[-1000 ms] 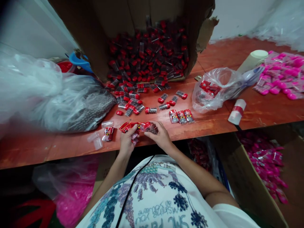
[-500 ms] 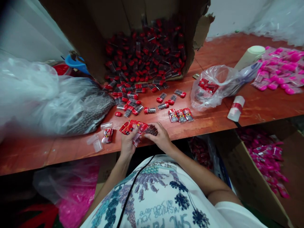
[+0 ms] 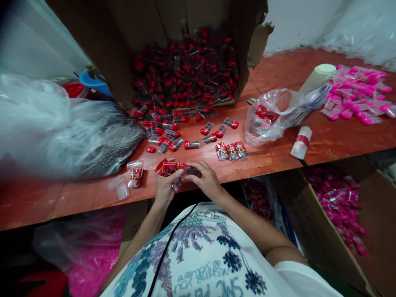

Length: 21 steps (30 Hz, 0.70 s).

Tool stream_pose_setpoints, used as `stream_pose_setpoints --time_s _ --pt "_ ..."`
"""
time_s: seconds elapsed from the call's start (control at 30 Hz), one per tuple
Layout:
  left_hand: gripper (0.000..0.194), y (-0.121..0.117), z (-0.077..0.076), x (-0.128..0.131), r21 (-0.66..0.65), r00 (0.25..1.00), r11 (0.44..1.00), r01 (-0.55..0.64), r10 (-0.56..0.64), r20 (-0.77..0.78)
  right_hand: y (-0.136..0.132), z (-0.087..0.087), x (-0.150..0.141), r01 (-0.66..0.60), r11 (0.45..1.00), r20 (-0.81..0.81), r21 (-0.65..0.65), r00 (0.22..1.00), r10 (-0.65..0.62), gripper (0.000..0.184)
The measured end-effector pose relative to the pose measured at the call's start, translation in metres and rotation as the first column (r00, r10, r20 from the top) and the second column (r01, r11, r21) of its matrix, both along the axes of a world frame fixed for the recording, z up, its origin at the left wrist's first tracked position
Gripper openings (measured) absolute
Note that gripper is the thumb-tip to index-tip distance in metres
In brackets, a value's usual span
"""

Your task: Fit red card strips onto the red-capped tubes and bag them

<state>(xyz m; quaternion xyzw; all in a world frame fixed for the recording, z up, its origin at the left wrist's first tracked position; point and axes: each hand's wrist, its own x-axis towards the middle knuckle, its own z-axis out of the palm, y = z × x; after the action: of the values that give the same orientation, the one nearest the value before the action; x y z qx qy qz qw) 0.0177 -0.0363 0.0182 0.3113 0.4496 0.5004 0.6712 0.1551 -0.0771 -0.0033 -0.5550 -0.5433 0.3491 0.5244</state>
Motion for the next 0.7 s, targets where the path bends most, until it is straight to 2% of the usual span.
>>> stream_pose_setpoints --time_s 0.13,0.27,0.37,0.53,0.7 --pt "0.038 -0.001 0.0 0.001 -0.021 0.999 0.999 0.027 -0.028 -0.016 -0.001 0.001 -0.001 0.039 0.996 0.024 -0.079 0.999 -0.037 0.028" --pt "0.059 0.002 0.002 0.0 -0.024 0.995 0.995 0.094 -0.095 -0.025 0.0 -0.004 -0.002 0.011 0.989 -0.164 -0.15 0.986 -0.036 0.032" --pt "0.059 0.007 0.003 -0.002 -0.062 0.994 0.992 0.11 -0.111 -0.02 0.001 -0.007 0.001 -0.044 0.991 -0.225 -0.13 0.974 0.013 0.036" --pt "0.064 0.01 0.005 -0.004 -0.065 0.998 0.997 0.049 -0.052 -0.042 0.003 -0.003 0.015 -0.194 0.979 -0.043 -0.057 0.98 0.192 0.045" --pt "0.07 0.011 0.003 -0.008 -0.089 0.973 0.978 0.191 -0.2 -0.111 0.004 0.007 0.023 -0.296 0.955 0.043 -0.03 0.954 0.297 0.056"
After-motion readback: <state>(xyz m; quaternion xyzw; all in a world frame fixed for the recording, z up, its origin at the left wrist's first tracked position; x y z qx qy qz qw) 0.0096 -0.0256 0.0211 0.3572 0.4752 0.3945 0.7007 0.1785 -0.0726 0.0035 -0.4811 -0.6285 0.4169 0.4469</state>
